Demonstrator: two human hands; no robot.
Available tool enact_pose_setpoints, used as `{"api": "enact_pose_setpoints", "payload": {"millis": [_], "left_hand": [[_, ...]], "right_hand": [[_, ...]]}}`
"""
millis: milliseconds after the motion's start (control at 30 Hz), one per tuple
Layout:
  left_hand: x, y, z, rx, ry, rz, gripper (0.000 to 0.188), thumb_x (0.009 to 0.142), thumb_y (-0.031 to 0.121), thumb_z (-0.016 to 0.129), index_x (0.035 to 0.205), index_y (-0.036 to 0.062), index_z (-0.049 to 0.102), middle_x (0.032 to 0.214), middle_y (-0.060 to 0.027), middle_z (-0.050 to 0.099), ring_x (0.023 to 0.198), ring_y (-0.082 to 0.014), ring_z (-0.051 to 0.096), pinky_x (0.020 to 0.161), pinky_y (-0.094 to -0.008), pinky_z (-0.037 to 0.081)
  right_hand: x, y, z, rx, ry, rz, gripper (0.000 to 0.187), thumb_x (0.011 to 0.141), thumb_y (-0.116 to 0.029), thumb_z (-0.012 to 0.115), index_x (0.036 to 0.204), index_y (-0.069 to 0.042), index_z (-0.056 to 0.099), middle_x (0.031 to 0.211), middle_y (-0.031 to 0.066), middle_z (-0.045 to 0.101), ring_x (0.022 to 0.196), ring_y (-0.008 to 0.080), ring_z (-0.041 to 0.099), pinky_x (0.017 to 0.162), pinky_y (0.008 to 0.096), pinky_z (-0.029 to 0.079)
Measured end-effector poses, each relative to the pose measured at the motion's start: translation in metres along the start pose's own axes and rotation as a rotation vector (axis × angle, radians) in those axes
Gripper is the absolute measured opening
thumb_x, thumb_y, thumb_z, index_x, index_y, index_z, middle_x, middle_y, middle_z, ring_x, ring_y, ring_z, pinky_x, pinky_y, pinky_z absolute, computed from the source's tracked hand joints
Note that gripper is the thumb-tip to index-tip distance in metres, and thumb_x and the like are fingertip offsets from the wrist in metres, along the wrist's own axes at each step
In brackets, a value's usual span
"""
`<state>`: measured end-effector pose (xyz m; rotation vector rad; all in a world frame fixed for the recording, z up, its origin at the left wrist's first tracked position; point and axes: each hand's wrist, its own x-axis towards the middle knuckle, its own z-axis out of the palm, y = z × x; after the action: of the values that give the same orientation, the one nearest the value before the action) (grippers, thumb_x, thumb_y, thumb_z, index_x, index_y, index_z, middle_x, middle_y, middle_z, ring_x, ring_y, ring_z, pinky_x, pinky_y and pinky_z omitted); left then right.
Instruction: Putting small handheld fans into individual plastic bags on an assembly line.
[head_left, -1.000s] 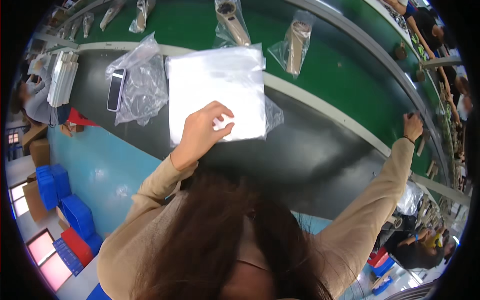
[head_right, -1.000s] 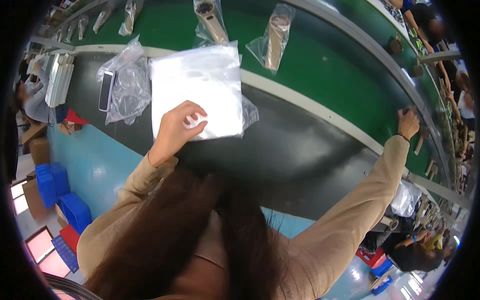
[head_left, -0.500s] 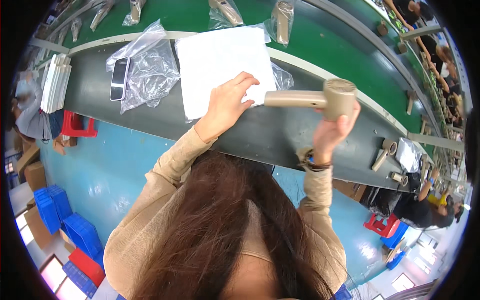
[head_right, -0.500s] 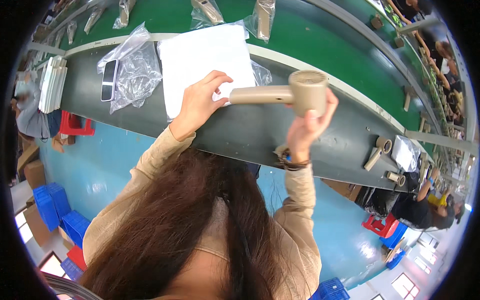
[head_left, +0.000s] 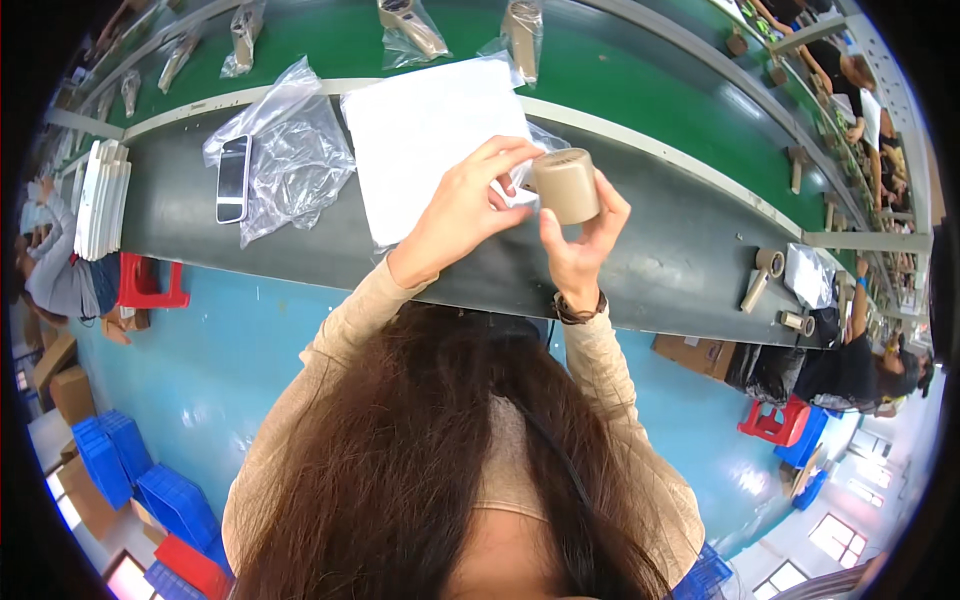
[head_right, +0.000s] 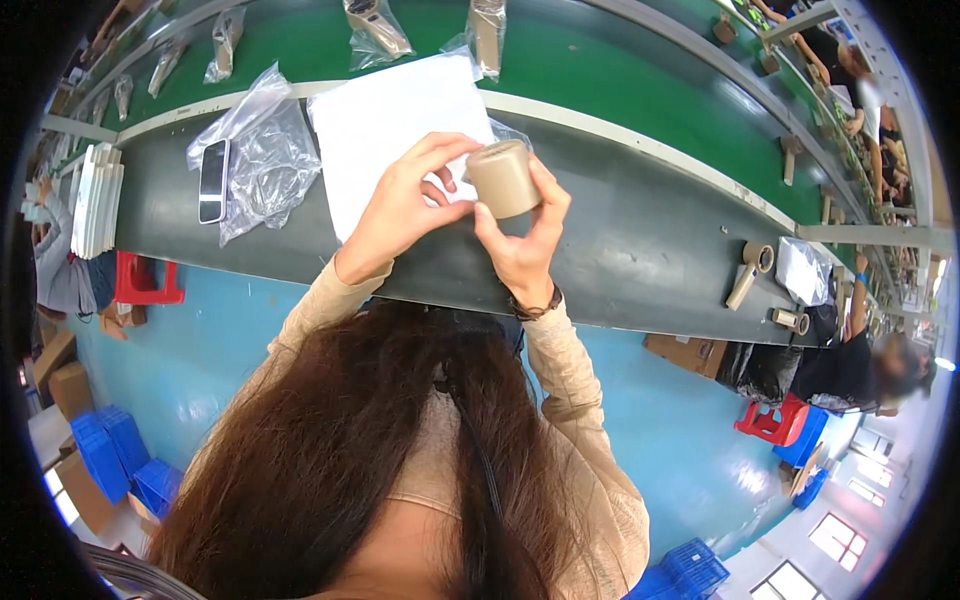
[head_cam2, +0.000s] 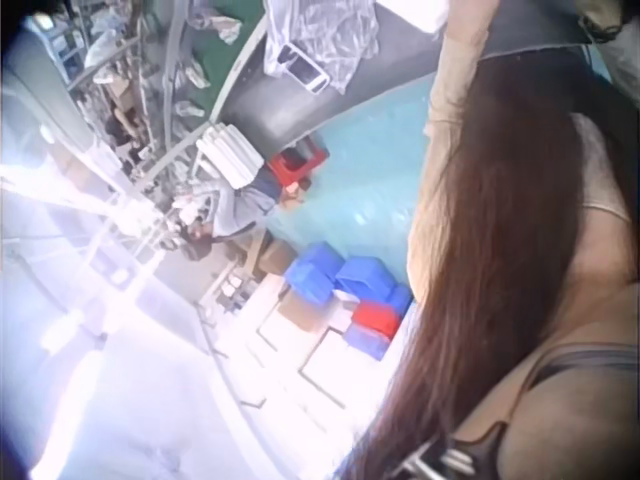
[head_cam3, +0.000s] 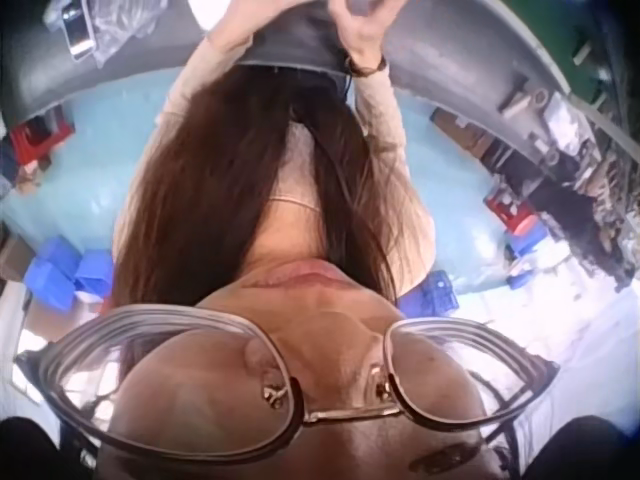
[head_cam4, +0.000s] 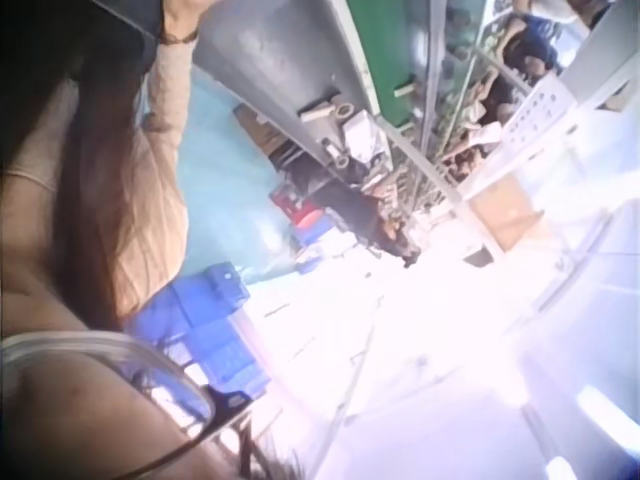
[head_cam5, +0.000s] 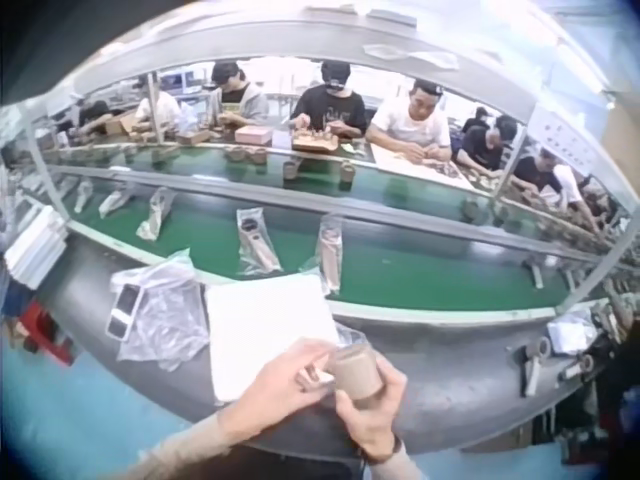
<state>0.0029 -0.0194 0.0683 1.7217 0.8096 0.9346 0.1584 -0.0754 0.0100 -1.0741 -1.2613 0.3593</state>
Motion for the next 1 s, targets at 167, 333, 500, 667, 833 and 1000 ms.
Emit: {"api": "enact_pose_setpoints", "payload": {"millis": [167, 333, 500, 667, 833, 1000], "left_hand": [[0.014, 0.012, -0.022, 0.0, -0.054, 0.048, 0.061, 0.069, -0.007, 0.063, 0.127, 0.0102, 0.06, 0.125, -0.0037, 0.055, 0.08, -0.0098, 0.054, 0.063, -0.0201, 0.05], [0.025, 0.013, -0.033, 0.094, -0.089, 0.111, 0.06, 0.07, -0.009, 0.056, 0.126, 0.0111, 0.062, 0.126, -0.0036, 0.055, 0.09, -0.0112, 0.055, 0.065, -0.0217, 0.048], [0.036, 0.007, -0.037, 0.079, -0.084, 0.103, 0.055, 0.073, -0.011, 0.047, 0.122, 0.0092, 0.064, 0.12, -0.0043, 0.059, 0.097, -0.0147, 0.055, 0.071, -0.0253, 0.047], [0.026, 0.012, -0.018, 0.376, 0.079, 0.312, 0.05, 0.073, -0.011, 0.047, 0.116, 0.0056, 0.064, 0.114, -0.0065, 0.063, 0.089, -0.027, 0.055, 0.076, -0.0322, 0.048], [0.035, -0.001, -0.029, 0.584, 0.179, 0.335, 0.043, 0.071, -0.009, 0.05, 0.111, 0.0015, 0.063, 0.113, -0.0108, 0.062, 0.09, -0.0302, 0.056, 0.083, -0.037, 0.049], [0.05, -0.019, -0.032, 0.303, 0.129, 0.152, 0.043, 0.072, -0.007, 0.052, 0.112, 0.0033, 0.065, 0.114, -0.0094, 0.062, 0.083, -0.0226, 0.058, 0.073, -0.0322, 0.051]], "right_hand": [[0.03, -0.038, -0.003, -0.379, -0.185, -0.084, 0.066, 0.065, -0.009, 0.08, 0.125, -0.008, 0.053, 0.12, 0.0118, 0.044, 0.1, 0.0229, 0.056, 0.08, 0.0323, 0.051], [0.055, -0.047, 0.001, -0.476, -0.323, -0.127, 0.064, 0.063, -0.011, 0.082, 0.122, -0.011, 0.058, 0.109, 0.0129, 0.048, 0.085, 0.0237, 0.059, 0.062, 0.0311, 0.053], [0.062, -0.051, 0.003, -0.524, -0.414, -0.121, 0.062, 0.064, -0.014, 0.081, 0.121, -0.01, 0.057, 0.108, 0.0138, 0.048, 0.078, 0.0252, 0.061, 0.061, 0.0333, 0.053], [0.073, -0.043, 0.007, -0.649, -0.552, -0.065, 0.053, 0.07, -0.024, 0.079, 0.115, -0.007, 0.058, 0.103, 0.0129, 0.052, 0.079, 0.0296, 0.062, 0.064, 0.0381, 0.052], [0.102, -0.026, -0.017, -0.866, -0.869, -0.148, 0.036, 0.077, -0.037, 0.075, 0.101, -0.012, 0.068, 0.088, 0.0068, 0.056, 0.08, 0.0285, 0.06, 0.068, 0.0378, 0.049], [0.136, -0.006, -0.023, -0.423, -1.152, -0.134, 0.021, 0.077, -0.018, 0.076, 0.091, -0.005, 0.069, 0.086, 0.0059, 0.053, 0.079, 0.0237, 0.055, 0.072, 0.0327, 0.044]]}}
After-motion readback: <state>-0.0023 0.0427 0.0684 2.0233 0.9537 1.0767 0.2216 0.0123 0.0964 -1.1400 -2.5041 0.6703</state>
